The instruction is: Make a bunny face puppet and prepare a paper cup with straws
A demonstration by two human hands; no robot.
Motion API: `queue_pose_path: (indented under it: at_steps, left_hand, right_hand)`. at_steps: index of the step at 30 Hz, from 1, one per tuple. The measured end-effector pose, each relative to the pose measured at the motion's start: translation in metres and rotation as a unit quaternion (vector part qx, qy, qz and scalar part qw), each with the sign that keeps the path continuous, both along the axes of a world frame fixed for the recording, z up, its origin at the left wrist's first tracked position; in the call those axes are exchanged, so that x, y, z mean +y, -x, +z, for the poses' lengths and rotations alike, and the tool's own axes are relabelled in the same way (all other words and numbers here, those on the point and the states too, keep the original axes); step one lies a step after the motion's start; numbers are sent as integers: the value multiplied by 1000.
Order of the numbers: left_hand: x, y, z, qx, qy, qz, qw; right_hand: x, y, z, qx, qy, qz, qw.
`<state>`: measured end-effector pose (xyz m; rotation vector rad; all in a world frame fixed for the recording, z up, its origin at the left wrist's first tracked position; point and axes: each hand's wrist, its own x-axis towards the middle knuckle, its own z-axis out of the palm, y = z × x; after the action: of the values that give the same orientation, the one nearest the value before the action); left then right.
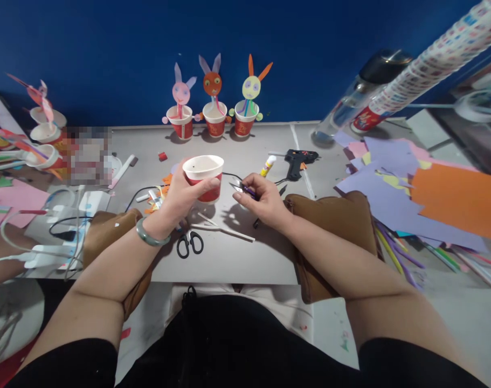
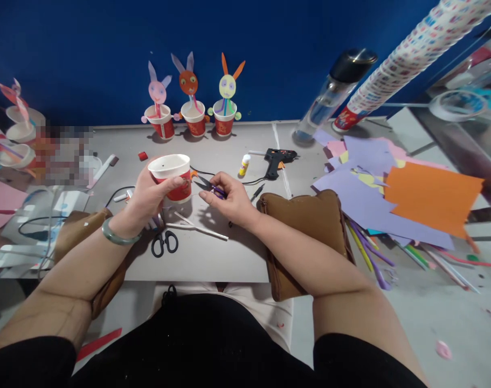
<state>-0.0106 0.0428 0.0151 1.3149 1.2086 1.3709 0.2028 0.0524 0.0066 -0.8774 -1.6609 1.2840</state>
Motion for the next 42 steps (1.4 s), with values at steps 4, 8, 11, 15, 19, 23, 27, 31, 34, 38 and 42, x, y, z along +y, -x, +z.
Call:
queue_pose_path:
  at_steps: [4, 8, 11, 15, 19, 23, 27, 31, 34, 38, 42]
  left_hand:
    - [-3, -6, -3, -97, 78, -31, 992]
    - [-7, -13, -6, -107, 98, -87, 986]
    - [-10, -15, -7, -107, 83, -127, 983]
    - [-11, -14, -7, -57, 76, -139, 986]
    - [-9, -9, -6, 25, 53, -146, 988]
    - [-6, -5, 1, 99, -8, -144, 985]
    - [-7, -4, 10, 106, -10, -162, 981]
    - [-7, -3, 14, 76, 20, -182, 980]
    - [-4, 1, 11, 67, 17, -201, 977]
    - [-1, 6, 10, 97, -1, -201, 975]
    - [-3, 4, 11, 67, 17, -162, 984]
  right_hand:
    - [-1, 0, -1, 50, 18, -35, 998]
    - [-2, 1, -6, 45, 41, -83, 995]
    - [-2, 2, -9, 32, 73, -66, 995]
    - [0, 4, -9, 24, 100, -24, 994]
    - [1, 5, -8, 27, 99, -7, 995]
    - [1, 4, -7, 23, 99, 0, 995]
    - [-1, 4, -6, 20, 100, 3, 995]
    - [-2, 4, -7, 14, 97, -7, 995]
    - [-2, 4, -7, 8, 91, -9, 996]
    - [-2, 3, -5, -7, 72, -14, 997]
    - [-2, 2, -6, -10, 69, -54, 996]
